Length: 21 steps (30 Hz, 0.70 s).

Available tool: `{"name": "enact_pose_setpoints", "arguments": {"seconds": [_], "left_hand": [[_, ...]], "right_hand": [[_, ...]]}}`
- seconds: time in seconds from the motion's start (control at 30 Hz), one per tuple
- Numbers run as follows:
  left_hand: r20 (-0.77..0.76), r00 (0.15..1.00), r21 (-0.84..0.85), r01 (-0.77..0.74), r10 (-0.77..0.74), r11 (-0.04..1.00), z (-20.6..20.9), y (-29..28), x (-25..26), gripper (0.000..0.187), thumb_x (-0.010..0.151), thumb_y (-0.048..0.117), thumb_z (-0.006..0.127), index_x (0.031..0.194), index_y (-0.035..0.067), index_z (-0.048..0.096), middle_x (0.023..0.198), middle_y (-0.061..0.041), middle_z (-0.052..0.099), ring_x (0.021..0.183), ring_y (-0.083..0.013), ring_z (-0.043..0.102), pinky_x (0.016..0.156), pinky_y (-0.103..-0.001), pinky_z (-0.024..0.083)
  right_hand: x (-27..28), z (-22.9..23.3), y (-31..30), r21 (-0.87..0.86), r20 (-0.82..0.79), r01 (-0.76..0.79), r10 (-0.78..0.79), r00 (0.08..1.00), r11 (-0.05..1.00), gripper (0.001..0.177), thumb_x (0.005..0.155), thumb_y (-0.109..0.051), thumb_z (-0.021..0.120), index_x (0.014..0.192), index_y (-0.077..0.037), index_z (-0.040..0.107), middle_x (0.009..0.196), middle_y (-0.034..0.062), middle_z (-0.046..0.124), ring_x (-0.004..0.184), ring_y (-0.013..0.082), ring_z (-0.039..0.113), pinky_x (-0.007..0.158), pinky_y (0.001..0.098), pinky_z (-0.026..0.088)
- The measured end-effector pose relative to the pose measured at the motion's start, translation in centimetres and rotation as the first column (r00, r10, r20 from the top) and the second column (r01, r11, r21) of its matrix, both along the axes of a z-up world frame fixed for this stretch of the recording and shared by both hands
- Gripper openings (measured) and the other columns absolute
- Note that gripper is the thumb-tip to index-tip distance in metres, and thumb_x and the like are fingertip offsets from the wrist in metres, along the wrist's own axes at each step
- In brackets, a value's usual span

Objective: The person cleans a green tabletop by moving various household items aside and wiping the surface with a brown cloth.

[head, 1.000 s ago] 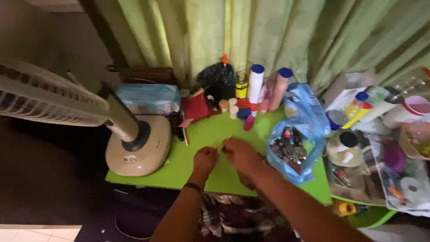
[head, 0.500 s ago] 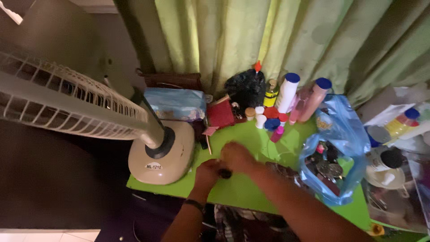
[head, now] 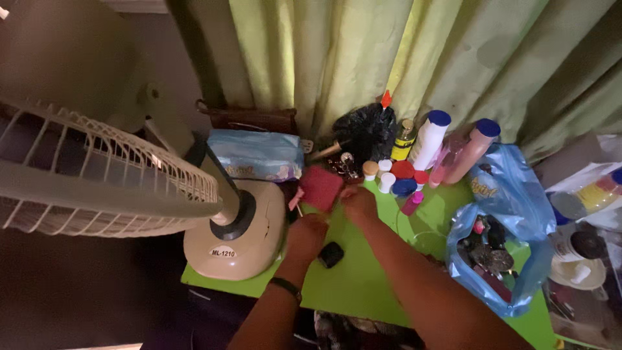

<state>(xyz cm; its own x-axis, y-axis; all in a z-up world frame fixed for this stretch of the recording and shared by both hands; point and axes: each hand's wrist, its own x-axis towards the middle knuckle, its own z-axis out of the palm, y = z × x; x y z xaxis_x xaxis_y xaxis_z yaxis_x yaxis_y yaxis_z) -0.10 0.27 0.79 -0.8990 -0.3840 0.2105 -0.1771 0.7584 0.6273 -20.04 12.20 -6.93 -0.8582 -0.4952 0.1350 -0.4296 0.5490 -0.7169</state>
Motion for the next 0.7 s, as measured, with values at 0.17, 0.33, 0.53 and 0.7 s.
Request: {"name": "enact_pose_setpoints", "arguments": {"seconds": [0.17,0.33,0.53,0.7], "left_hand": [[0.098,0.995,-0.09,0.006,0.003,0.996,0.9,0.6,-1.1,0.012,0.085,0.017,0.068,0.088,0.007,0.074,0.09,-0.014,0.072,0.08,-0.034,0.07,0.069,-0.046,0.058],[0.054,0.998,0.186,-0.037,0.027,0.982,-2.1,1.6,-0.5,0.02,0.095,0.022,0.064,0.093,0.004,0.072,0.091,-0.017,0.074,0.081,-0.0347,0.071,0.071,-0.045,0.058],[0.033,0.995,0.296,-0.102,0.096,0.95,-1.3,0.8,0.8,0.026,0.087,0.028,0.068,0.103,0.008,0.077,0.093,-0.019,0.075,0.083,-0.036,0.072,0.072,-0.044,0.057],[0.056,0.985,0.385,-0.169,0.16,0.907,0.4,0.2,1.0,0.023,0.088,0.022,0.062,0.097,0.008,0.077,0.087,-0.016,0.076,0.075,-0.032,0.073,0.07,-0.044,0.058]], "right_hand": [[-1.1,5.2,-0.8,-0.06,-0.395,-0.022,-0.003,0.919,0.998,0.016,0.086,-0.013,0.065,0.1,-0.008,0.071,0.105,0.0168,0.07,0.104,0.0378,0.066,0.088,0.0453,0.053],[-4.0,12.3,-4.5,0.243,-0.791,-0.165,0.294,0.536,0.956,0.031,0.08,-0.015,0.063,0.11,-0.01,0.069,0.123,0.0173,0.07,0.115,0.0369,0.058,0.094,0.0498,0.046],[-3.9,16.4,-5.6,0.635,-0.663,0.048,0.512,0.546,0.771,0.029,0.088,-0.022,0.062,0.113,-0.012,0.073,0.105,0.0106,0.07,0.119,0.0308,0.053,0.096,0.0498,0.04],[-1.2,17.1,-5.0,0.598,-0.55,0.028,0.385,0.741,0.801,0.025,0.081,-0.025,0.067,0.103,-0.014,0.073,0.106,0.0115,0.068,0.112,0.0318,0.059,0.096,0.0561,0.043]]}}
